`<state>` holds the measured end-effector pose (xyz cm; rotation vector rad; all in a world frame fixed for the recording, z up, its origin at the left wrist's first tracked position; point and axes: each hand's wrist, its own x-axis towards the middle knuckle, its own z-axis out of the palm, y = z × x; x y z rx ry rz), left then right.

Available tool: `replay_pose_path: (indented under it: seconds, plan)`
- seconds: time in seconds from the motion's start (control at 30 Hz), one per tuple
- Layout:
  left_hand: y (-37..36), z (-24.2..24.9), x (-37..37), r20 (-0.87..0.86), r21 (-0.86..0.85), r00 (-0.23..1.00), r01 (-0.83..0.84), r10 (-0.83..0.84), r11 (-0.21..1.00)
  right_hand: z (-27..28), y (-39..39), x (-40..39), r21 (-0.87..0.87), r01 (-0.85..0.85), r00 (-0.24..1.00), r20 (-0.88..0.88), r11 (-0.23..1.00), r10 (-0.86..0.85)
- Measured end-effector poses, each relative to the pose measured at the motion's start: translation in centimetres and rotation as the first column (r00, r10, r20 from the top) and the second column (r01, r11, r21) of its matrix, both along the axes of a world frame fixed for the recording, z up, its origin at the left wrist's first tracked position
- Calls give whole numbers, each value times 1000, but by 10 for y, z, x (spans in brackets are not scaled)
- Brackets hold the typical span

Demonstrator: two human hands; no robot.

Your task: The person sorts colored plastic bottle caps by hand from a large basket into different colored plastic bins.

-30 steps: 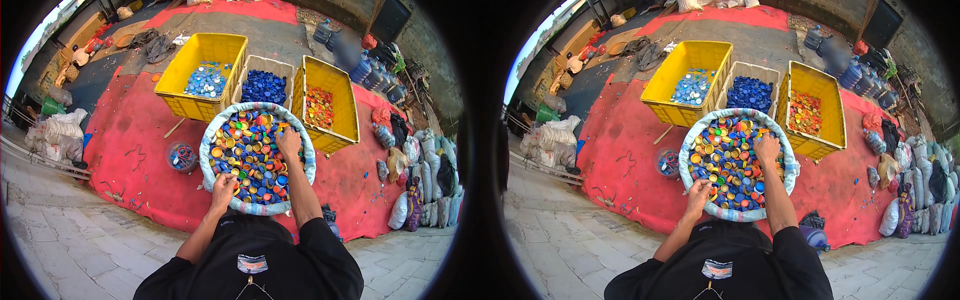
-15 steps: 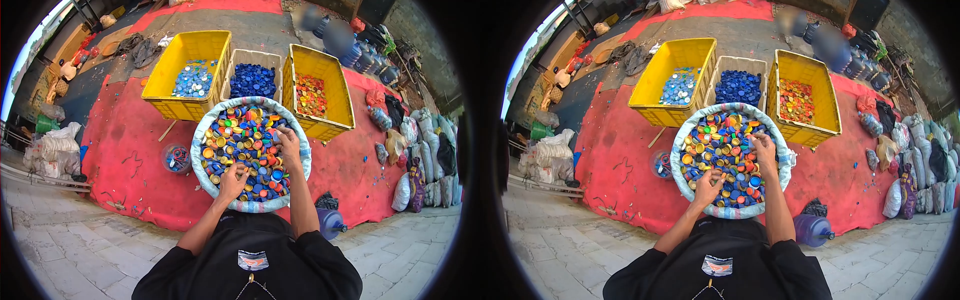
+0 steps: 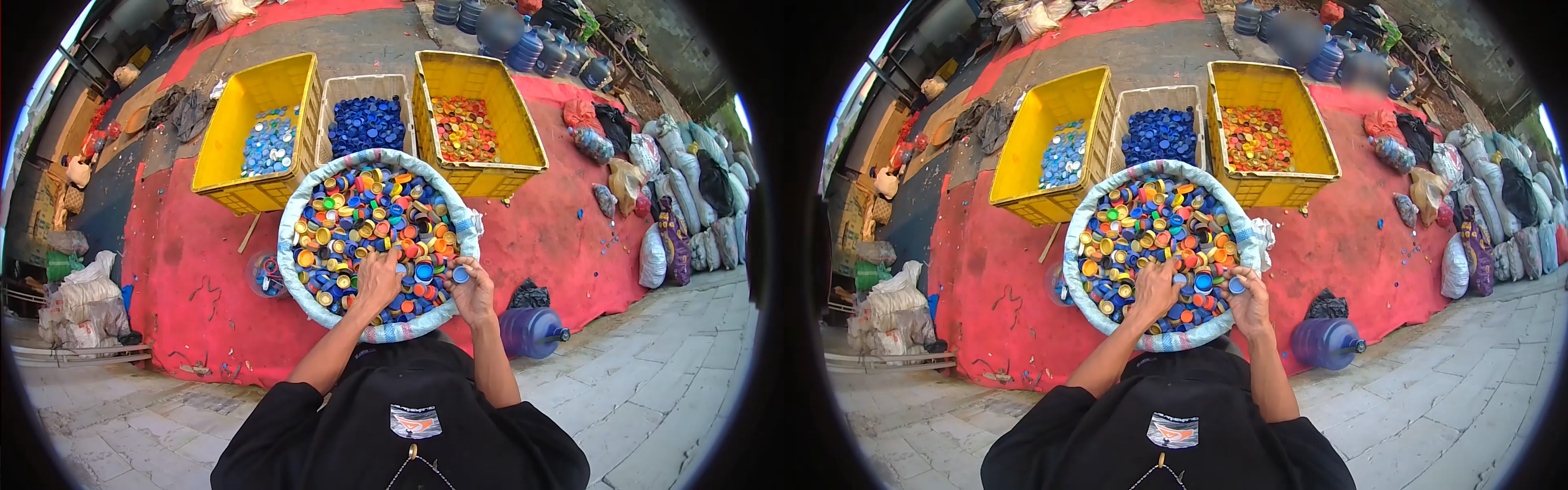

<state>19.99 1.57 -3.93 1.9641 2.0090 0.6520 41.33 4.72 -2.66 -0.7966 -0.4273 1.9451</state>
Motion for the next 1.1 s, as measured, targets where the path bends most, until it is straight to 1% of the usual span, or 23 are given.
replay_pose_path:
  seconds: [0.03, 0.07, 0.17, 0.27, 0.37, 0.43, 0.47, 0.53, 0.57, 0.6, 0.63, 0.67, 0.7, 0.77, 0.8, 0.83, 0.87, 0.9, 0.93, 0.97, 1.03, 1.07, 1.1]
  plan:
    - [0, 1, 2, -14, -13, 1000, 3, -3, 1000, -2, -4, 2, -2, 1, 1000, 28, 1000, 0]
    - [2, 4, 3, -6, -83, 1000, 8, -9, 997, -4, -8, 3, -3, -1, 998, 56, 1000, 1]
    - [2, 12, 11, -66, -97, 998, -25, 19, 995, -6, -14, 2, -1, -11, 996, 93, 1000, 11]
    - [4, 6, 20, -89, -138, 994, -78, 66, 987, -6, -16, 0, 11, -20, 989, 147, 1000, 18]
    - [7, -1, 23, -61, -145, 990, -132, 125, 981, -5, -17, 0, 18, -30, 979, 200, 999, 26]
    - [6, -3, 22, -39, -143, 992, -121, 117, 982, -4, -16, -1, 20, -42, 972, 234, 999, 36]
    - [6, -4, 20, -29, -141, 993, -118, 115, 983, -3, -15, -1, 50, -82, 922, 383, 995, 56]
    - [3, -5, 18, -20, -111, 996, -93, 92, 989, -2, -13, -4, 84, -174, 756, 650, 981, 78]
    - [3, -5, 16, -16, -94, 997, -81, 80, 992, -1, -12, -7, 234, -265, 619, 785, 935, -21]
    - [3, -9, 14, 11, -74, 997, -78, 79, 994, 2, -12, -10, 352, -377, 468, 871, 857, -152]
    - [2, -16, 11, 39, -56, 996, -74, 76, 996, 4, -12, -13, 430, -501, 316, 899, 751, -304]
    - [0, -22, 8, 66, -38, 995, -71, 74, 997, 8, -11, -16, 403, -541, 277, 914, 739, -295]
    - [-1, -19, 6, 168, -63, 978, -112, 121, 992, 10, -10, -18, 406, -591, 235, 913, 697, -333]
    - [-1, -12, 1, 360, -122, 907, -185, 217, 975, 12, -6, -22, 401, -687, 158, 896, 606, -414]
    - [-1, 0, -1, 522, -281, 781, -223, 344, 933, 12, -4, -24, 370, -717, 128, 903, 591, -410]
    - [-1, -1, -6, 710, -334, 591, -196, 383, 922, 10, -2, -25, 337, -746, 96, 908, 575, -407]
    - [-4, -4, -12, 841, -377, 355, -156, 408, 913, 9, 0, -26, 301, -774, 64, 913, 558, -403]
    - [-6, -2, -18, 905, -406, 92, -107, 415, 908, 9, 0, -27, 308, -780, 71, 908, 545, -412]
    - [-13, 2, -25, 901, -397, -200, -22, 385, 918, 9, 1, -28, 316, -787, 80, 904, 530, -420]
    - [-18, 3, -29, 877, -367, -332, 2, 347, 930, 8, 2, -29, 323, -795, 89, 899, 514, -428]
    - [-26, 4, -34, 774, -293, -577, 39, 261, 955, 4, 3, -32, 354, -788, 130, 895, 503, -426]
    - [-30, 2, -34, 730, -313, -629, 40, 268, 949, 0, 3, -33, 364, -785, 141, 893, 502, -427]
    - [-33, 1, -34, 720, -337, -633, 38, 283, 941, -4, 4, -34, 375, -780, 152, 890, 501, -429]
